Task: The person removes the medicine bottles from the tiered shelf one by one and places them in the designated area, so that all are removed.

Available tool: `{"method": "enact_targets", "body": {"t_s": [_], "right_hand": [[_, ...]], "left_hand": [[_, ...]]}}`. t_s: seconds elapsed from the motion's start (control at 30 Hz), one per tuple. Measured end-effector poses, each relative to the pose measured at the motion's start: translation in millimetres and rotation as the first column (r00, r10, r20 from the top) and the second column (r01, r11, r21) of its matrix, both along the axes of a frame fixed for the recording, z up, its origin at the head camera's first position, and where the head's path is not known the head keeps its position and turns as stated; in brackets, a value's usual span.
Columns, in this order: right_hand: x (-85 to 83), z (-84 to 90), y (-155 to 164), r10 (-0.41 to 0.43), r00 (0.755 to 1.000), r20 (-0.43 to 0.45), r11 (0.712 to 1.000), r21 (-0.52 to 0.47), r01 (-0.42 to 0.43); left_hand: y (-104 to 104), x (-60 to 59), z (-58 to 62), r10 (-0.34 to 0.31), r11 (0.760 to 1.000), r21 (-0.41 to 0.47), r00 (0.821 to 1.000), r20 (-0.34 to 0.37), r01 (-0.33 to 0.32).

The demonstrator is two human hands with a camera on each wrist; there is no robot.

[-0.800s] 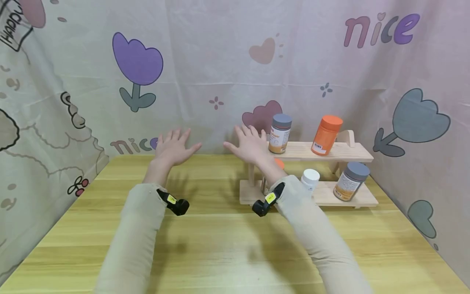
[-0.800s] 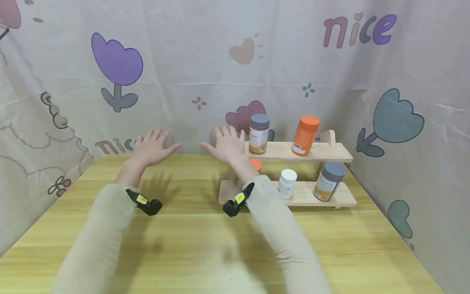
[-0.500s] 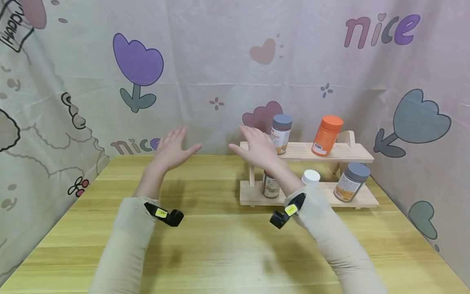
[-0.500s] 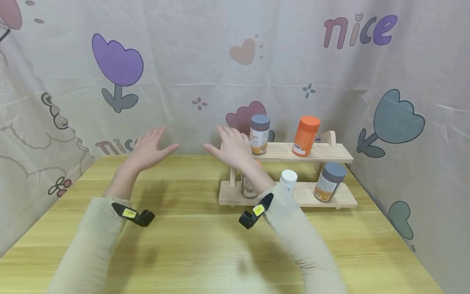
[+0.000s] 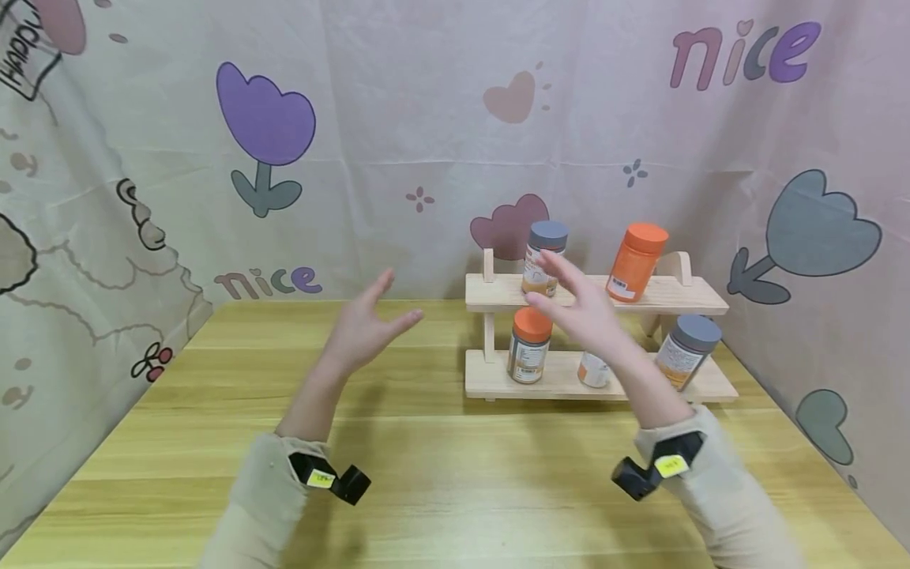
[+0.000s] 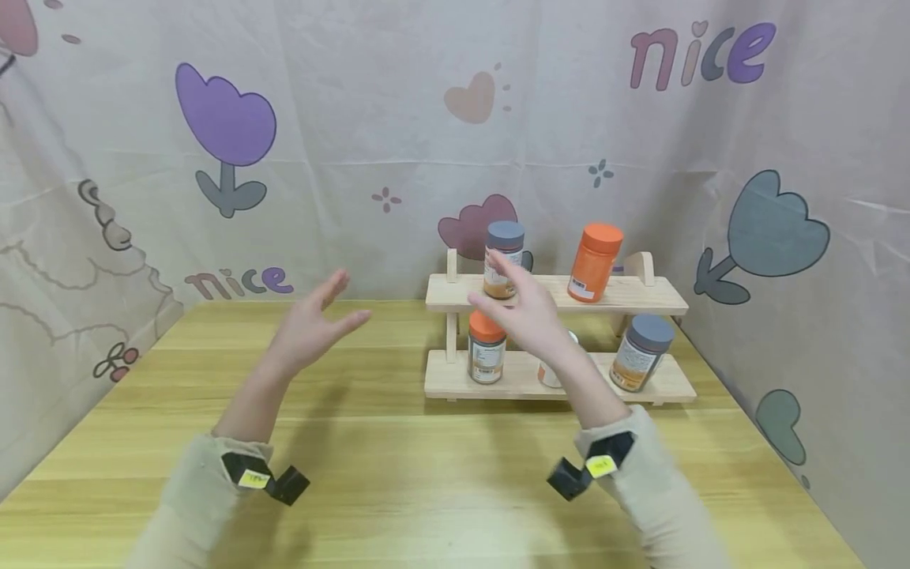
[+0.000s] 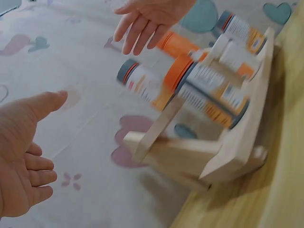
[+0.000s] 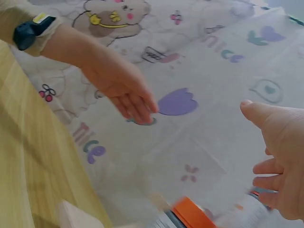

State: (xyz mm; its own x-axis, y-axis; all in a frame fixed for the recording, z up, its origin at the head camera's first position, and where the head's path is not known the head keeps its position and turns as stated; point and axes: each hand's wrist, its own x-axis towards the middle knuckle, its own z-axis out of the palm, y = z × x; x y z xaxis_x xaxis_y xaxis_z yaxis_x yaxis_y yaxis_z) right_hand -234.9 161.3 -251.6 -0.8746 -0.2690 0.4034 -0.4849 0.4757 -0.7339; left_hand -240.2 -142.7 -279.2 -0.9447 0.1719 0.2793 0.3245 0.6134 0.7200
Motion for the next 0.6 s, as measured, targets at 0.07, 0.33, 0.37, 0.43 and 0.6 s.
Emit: {"method": "enact_targets", "body": {"t_s": [0.07, 0.33, 0.37, 0.43, 0.6], "right_hand": [[6.3, -0.3, 16, -0.019, 1.0, -0.006, 0.999, -0.037, 0.019], [28.3, -9.0, 84, -0.144, 0.989, -0.041, 0.985, -0.101, 0.139], [30.5, -11.1, 93, -0.17, 0.985, -0.039, 0.981, -0.096, 0.166], [34.3, -16.8, 114, -0.21, 0.977, -0.036, 0.974, -0.096, 0.206], [42.4, -37.8, 168, -0.207, 0.978, 0.005, 0.951, -0.235, 0.203]], "left_hand": [[7, 4.7, -2.2, -0.019, 0.999, 0.048, 1.0, -0.004, 0.019], [31, 16.7, -13.6, -0.077, 0.982, 0.173, 0.997, 0.017, 0.073], [33, 16.9, -15.4, -0.08, 0.981, 0.177, 0.997, 0.022, 0.075], [38, 16.5, -19.6, -0.083, 0.981, 0.181, 0.996, 0.041, 0.074], [49, 9.5, -33.5, -0.087, 0.982, 0.174, 0.991, 0.099, 0.069]]}}
